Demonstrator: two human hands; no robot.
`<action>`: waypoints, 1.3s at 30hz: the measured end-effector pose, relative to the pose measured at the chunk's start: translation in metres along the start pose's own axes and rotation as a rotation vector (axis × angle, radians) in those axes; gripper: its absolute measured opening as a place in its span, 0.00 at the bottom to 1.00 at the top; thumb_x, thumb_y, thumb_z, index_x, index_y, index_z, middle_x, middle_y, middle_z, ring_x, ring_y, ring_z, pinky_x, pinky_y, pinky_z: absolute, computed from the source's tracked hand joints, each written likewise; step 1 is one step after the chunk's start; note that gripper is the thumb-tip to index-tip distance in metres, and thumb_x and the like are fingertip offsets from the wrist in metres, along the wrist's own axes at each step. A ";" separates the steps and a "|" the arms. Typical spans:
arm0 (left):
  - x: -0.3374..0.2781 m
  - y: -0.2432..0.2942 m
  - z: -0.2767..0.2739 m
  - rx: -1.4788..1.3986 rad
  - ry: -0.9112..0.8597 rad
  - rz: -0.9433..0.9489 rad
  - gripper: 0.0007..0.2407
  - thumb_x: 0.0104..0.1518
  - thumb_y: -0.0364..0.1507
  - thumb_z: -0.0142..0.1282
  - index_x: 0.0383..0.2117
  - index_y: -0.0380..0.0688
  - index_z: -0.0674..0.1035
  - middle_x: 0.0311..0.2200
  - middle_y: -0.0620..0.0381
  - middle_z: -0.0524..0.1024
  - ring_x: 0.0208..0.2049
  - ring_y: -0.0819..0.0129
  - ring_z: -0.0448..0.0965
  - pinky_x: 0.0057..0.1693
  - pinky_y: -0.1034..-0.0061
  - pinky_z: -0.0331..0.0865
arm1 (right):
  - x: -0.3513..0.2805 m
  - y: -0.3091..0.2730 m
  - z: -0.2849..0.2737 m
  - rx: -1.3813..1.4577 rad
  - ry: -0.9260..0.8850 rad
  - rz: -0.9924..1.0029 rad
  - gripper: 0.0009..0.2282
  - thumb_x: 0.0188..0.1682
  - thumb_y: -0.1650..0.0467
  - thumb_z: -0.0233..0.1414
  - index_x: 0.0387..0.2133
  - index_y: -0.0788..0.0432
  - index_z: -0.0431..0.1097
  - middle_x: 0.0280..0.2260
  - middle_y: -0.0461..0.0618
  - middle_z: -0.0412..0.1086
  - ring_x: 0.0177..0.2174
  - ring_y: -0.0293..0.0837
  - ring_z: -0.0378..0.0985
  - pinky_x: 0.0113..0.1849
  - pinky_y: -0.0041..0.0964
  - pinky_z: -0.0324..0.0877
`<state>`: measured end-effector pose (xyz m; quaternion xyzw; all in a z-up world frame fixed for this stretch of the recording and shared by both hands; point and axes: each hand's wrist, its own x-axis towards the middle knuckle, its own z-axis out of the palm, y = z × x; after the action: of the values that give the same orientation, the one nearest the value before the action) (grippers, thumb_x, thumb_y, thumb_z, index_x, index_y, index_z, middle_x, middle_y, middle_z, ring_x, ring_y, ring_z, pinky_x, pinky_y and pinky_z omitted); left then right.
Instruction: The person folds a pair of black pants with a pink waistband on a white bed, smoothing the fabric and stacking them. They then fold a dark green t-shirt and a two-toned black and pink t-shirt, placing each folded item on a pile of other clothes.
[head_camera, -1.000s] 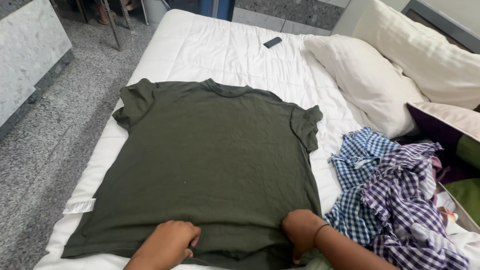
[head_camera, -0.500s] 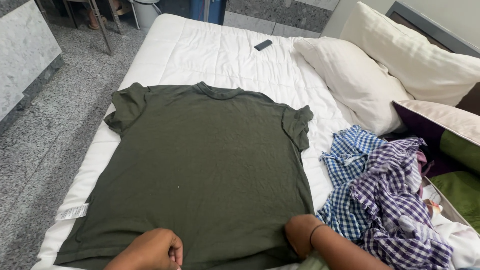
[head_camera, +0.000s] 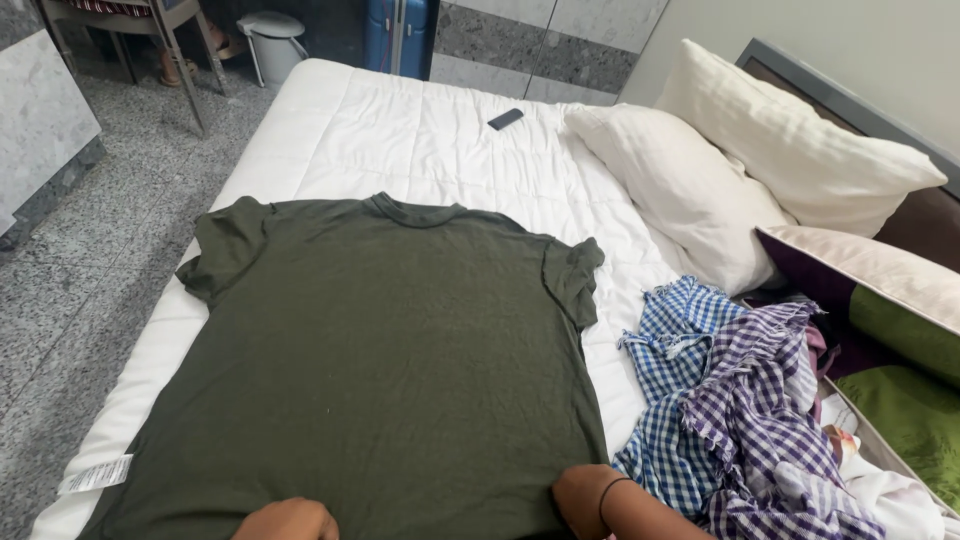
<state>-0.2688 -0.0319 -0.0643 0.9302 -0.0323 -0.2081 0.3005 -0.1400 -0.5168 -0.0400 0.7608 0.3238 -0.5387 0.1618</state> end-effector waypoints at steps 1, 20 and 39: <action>-0.002 -0.001 0.003 0.000 -0.006 -0.002 0.05 0.51 0.35 0.61 0.29 0.54 0.84 0.33 0.59 0.83 0.42 0.68 0.84 0.54 0.72 0.76 | -0.016 -0.017 -0.009 0.004 -0.004 -0.003 0.12 0.46 0.64 0.63 0.36 0.60 0.80 0.37 0.59 0.78 0.38 0.57 0.81 0.35 0.50 0.74; -0.011 0.043 -0.051 0.038 -0.254 -0.222 0.02 0.52 0.33 0.62 0.27 0.55 0.83 0.39 0.61 0.82 0.48 0.70 0.83 0.59 0.73 0.75 | 0.075 -0.001 0.058 -0.037 -0.028 0.211 0.11 0.47 0.62 0.58 0.34 0.57 0.80 0.36 0.54 0.78 0.37 0.53 0.81 0.35 0.50 0.74; 0.128 0.121 0.252 0.265 0.187 0.723 0.10 0.59 0.31 0.53 0.19 0.49 0.78 0.21 0.58 0.72 0.24 0.63 0.75 0.25 0.69 0.69 | -0.091 -0.032 -0.061 0.637 0.671 0.098 0.11 0.38 0.63 0.60 0.30 0.57 0.76 0.28 0.50 0.78 0.32 0.50 0.83 0.37 0.44 0.77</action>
<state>-0.2467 -0.2919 -0.2264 0.9044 -0.3570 0.0026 0.2335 -0.1365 -0.4858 0.0697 0.9192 0.1405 -0.3271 -0.1686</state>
